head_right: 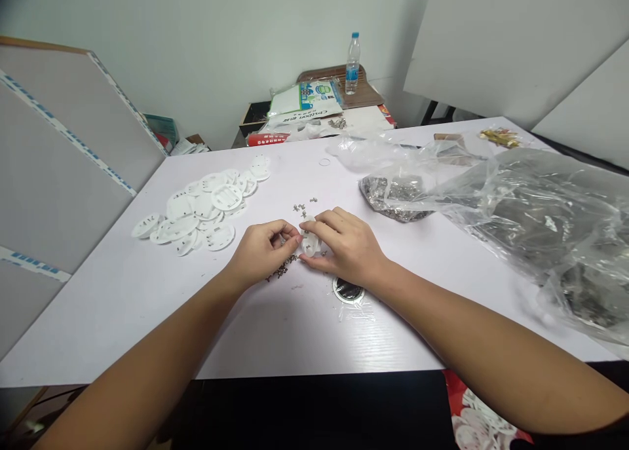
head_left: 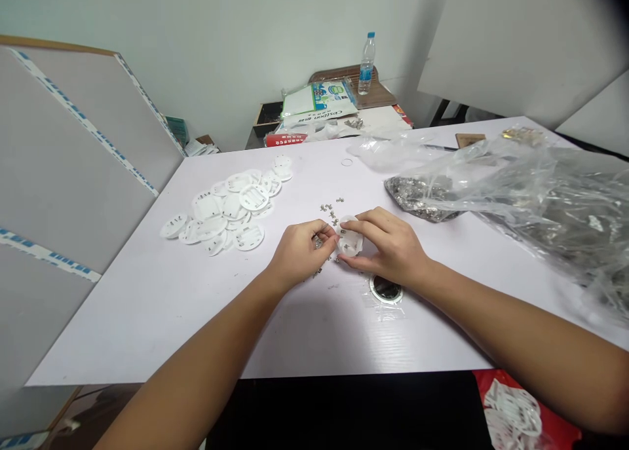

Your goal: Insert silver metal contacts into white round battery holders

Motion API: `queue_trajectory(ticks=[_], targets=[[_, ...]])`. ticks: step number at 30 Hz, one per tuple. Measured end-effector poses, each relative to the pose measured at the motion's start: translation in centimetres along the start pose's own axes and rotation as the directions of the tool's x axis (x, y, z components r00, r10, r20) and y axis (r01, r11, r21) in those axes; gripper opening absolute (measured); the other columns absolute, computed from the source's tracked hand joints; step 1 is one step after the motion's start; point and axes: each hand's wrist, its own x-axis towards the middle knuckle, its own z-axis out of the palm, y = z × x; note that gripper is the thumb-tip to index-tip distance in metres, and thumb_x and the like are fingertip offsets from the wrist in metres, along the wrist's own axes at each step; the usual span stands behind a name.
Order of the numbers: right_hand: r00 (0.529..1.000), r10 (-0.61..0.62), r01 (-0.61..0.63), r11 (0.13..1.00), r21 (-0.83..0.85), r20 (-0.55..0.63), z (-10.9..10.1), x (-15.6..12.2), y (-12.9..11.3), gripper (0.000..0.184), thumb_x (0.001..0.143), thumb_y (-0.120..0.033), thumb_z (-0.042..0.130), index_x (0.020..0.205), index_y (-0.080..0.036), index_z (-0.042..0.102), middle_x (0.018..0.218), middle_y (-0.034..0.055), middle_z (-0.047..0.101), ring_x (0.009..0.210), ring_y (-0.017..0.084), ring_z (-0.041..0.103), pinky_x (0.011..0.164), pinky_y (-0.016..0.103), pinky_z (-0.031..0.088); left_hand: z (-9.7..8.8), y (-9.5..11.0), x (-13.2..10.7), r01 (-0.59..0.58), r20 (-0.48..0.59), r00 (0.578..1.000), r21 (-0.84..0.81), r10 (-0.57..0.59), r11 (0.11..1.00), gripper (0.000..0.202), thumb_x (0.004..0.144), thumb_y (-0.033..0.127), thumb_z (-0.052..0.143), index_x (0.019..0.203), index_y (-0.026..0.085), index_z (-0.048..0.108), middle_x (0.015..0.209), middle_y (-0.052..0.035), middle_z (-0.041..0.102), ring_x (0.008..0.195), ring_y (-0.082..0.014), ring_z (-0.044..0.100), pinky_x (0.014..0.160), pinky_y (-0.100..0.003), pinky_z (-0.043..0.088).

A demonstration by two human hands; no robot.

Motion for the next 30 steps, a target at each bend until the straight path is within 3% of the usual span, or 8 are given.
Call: queue_trajectory(ticks=[13,21,26,30], targets=[[1.0,-0.023,0.023,0.994,0.103,0.002,0.1,-0.3,0.1,0.039,0.075,-0.037,0.08,0.103,-0.017,0.063,0.09,0.0084,0.065,0.079,0.02,0.059,0.068,0.033,0.05,-0.3,-0.9,0.5,-0.211,0.055,0.977,0.085,0.207,0.974,0.011,0.088,0.025,0.057,0.083,0.018,0.063,0.074,0.0036,0.062,0.059,-0.0086,0.044,0.061,-0.024,0.036],[0.999,-0.023,0.029,0.981,0.191,-0.033,0.1,-0.3,0.0,0.041,0.072,-0.035,0.082,0.103,-0.018,0.061,0.089,0.0084,0.066,0.079,0.02,0.06,0.069,0.034,0.052,-0.6,-1.1,0.7,-0.012,0.116,0.993,-0.136,0.028,0.991,0.01,0.082,0.029,0.066,0.083,0.019,0.063,0.064,0.005,0.052,0.049,-0.0059,0.032,0.048,-0.022,0.027],[0.998,-0.019,0.034,0.968,0.248,-0.061,0.0,0.0,-0.1,0.044,0.069,-0.029,0.085,0.103,-0.018,0.06,0.088,0.0075,0.065,0.078,0.02,0.06,0.069,0.033,0.052,-0.9,-1.5,0.9,0.072,0.187,0.982,-0.29,-0.017,0.954,0.02,0.078,0.034,0.071,0.082,0.016,0.065,0.065,0.0013,0.054,0.058,-0.0082,0.041,0.054,-0.022,0.035],[0.998,-0.02,0.034,0.975,0.22,-0.064,-0.2,0.1,0.1,0.043,0.069,-0.031,0.084,0.103,-0.019,0.06,0.088,0.0075,0.065,0.077,0.02,0.059,0.067,0.034,0.052,-1.3,-1.4,0.9,0.096,0.225,0.974,-0.264,-0.035,0.96,0.025,0.079,0.04,0.07,0.084,0.016,0.068,0.067,-0.0008,0.058,0.058,-0.009,0.042,0.054,-0.023,0.035]])
